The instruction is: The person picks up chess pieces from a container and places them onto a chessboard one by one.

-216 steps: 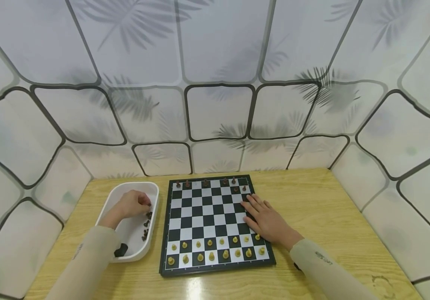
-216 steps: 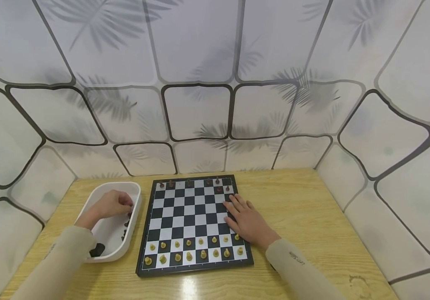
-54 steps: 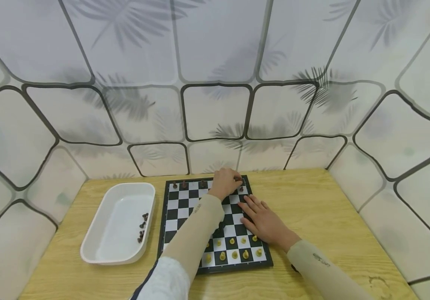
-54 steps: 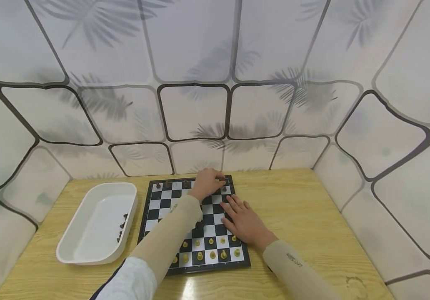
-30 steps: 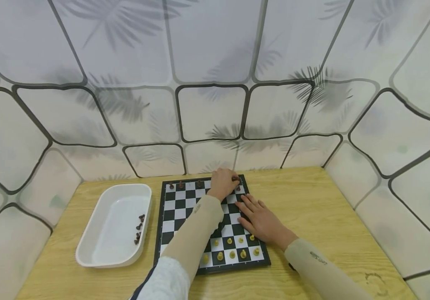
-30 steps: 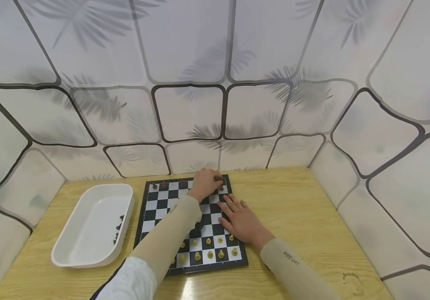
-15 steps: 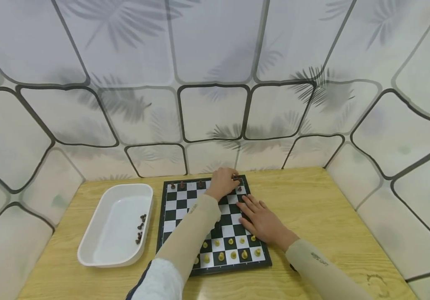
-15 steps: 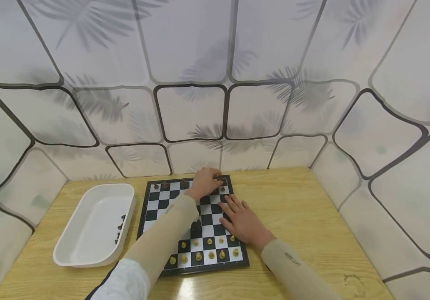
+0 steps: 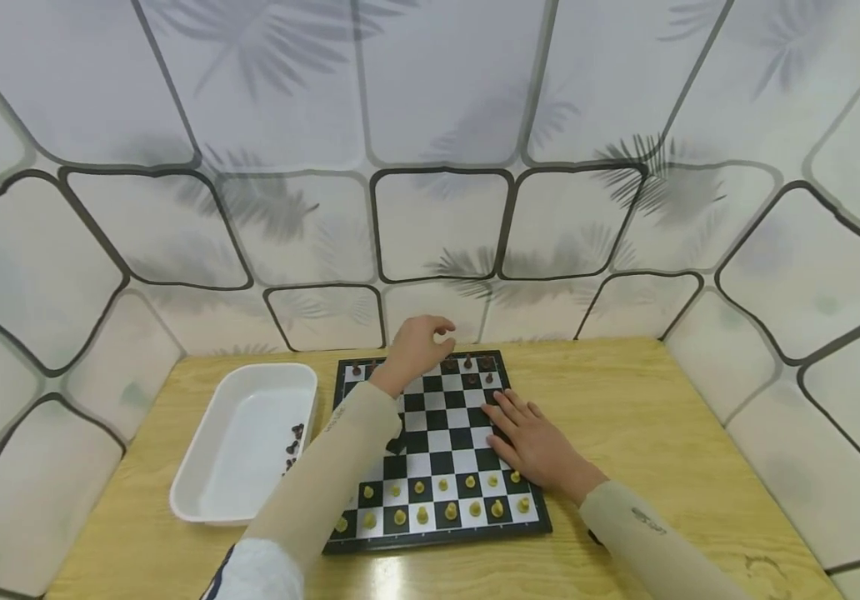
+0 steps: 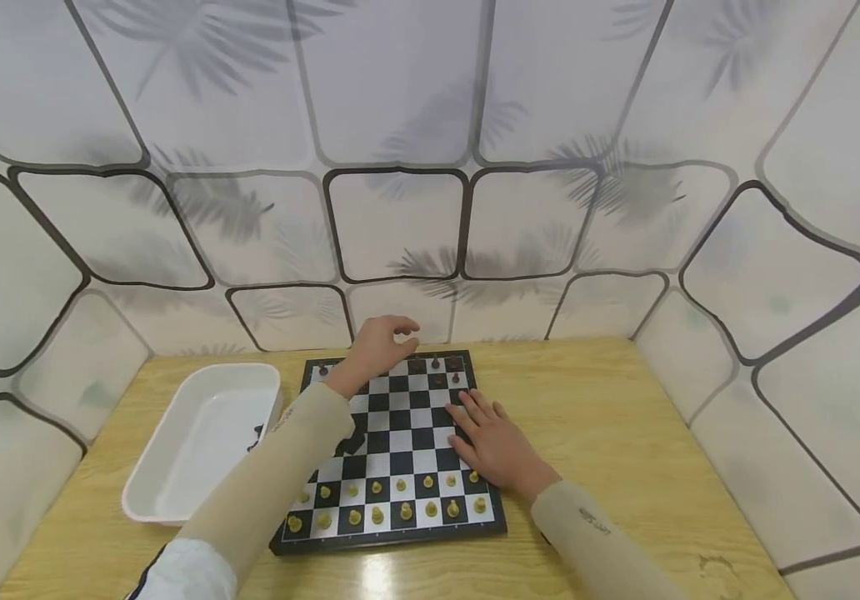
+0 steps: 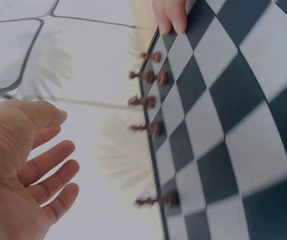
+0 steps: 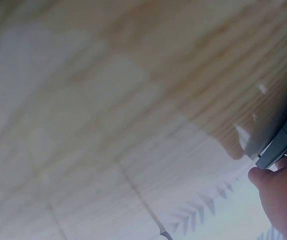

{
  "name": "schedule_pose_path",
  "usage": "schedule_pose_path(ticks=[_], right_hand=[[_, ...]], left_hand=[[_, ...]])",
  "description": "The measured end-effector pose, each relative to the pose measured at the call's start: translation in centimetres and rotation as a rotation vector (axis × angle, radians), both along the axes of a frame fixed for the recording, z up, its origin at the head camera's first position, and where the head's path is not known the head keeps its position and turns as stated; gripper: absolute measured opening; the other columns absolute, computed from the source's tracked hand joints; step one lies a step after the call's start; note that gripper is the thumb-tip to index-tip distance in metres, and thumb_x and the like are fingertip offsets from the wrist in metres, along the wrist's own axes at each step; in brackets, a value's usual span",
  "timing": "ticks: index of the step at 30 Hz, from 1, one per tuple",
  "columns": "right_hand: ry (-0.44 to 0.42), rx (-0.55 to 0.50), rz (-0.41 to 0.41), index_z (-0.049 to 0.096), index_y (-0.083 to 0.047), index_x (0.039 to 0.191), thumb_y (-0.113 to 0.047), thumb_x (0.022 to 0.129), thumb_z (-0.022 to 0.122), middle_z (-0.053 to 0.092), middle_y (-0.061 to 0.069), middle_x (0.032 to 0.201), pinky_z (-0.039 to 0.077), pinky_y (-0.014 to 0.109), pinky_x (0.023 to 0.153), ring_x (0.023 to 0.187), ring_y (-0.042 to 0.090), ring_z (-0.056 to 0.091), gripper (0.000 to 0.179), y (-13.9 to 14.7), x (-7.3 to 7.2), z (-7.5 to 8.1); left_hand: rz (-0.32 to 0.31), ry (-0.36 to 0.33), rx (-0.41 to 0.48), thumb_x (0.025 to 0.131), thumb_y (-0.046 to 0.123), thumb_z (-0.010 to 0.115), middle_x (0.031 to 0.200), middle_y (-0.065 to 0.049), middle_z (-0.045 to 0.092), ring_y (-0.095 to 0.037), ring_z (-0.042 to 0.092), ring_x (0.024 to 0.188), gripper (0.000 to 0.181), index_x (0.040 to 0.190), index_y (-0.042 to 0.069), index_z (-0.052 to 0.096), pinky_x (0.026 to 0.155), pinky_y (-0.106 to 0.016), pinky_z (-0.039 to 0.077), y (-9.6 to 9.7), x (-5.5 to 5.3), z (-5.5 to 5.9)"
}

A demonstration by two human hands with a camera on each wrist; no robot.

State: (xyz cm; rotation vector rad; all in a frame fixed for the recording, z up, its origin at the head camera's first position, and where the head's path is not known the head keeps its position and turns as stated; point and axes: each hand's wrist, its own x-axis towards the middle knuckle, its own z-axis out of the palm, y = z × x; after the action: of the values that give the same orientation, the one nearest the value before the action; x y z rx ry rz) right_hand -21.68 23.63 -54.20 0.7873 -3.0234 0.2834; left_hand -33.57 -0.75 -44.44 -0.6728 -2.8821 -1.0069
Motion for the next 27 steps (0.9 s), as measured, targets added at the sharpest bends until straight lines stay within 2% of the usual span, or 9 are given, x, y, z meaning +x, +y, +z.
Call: schedule_pose_path(ticks=[6,9,13,19,27], right_hand=[[0.005,-0.01,-0.004,0.041,-0.012,0.162,-0.046,0.111,0.046,0.034,0.019,0.17,0.03,0.064,0.125,0.161,0.04,0.025,0.062,0.1,0.1,0.0],[-0.002,-0.021,-0.002,0.041,-0.012,0.162,-0.045,0.111,0.046,0.033,0.019,0.17,0.029,0.064,0.124,0.161,0.04,0.025,0.061,0.0,0.2,0.2],[0.003,-0.029,0.001,0.041,-0.012,0.162,-0.045,0.111,0.046,0.033,0.019,0.17,0.03,0.065,0.124,0.161,0.041,0.025,0.061,-0.2,0.2,0.2],[0.004,-0.023,-0.004,0.041,-0.011,0.162,-0.045,0.111,0.046,0.033,0.02,0.17,0.03,0.065,0.124,0.161,0.041,0.025,0.061,-0.1,0.2,0.2],[0.006,-0.017,0.003,0.041,-0.012,0.162,-0.046,0.111,0.046,0.034,0.019,0.17,0.031,0.065,0.123,0.161,0.04,0.025,0.062,0.0,0.2,0.1]], left_hand=[[0.029,0.051,-0.024,0.105,0.023,0.065,0.132,-0.013,0.073,-0.032,0.068,0.122,0.034,0.135,0.009,0.07,0.104,-0.05,0.055,-3.3,0.8,0.9],[0.038,0.069,0.002,0.104,0.022,0.065,0.131,-0.014,0.073,-0.034,0.068,0.12,0.034,0.134,0.007,0.071,0.103,-0.051,0.055,-5.0,1.3,1.4],[0.057,0.092,0.046,0.102,0.018,0.066,0.124,-0.016,0.075,-0.036,0.07,0.111,0.031,0.129,0.004,0.073,0.096,-0.051,0.057,-7.4,2.2,1.8],[0.085,0.119,0.088,0.099,0.015,0.067,0.12,-0.02,0.076,-0.039,0.071,0.111,0.029,0.123,0.0,0.075,0.095,-0.052,0.058,-10.7,3.0,1.7],[0.136,0.07,0.069,0.1,0.016,0.068,0.12,-0.021,0.076,-0.039,0.073,0.106,0.028,0.123,0.001,0.074,0.088,-0.053,0.06,-15.1,4.4,0.9]])
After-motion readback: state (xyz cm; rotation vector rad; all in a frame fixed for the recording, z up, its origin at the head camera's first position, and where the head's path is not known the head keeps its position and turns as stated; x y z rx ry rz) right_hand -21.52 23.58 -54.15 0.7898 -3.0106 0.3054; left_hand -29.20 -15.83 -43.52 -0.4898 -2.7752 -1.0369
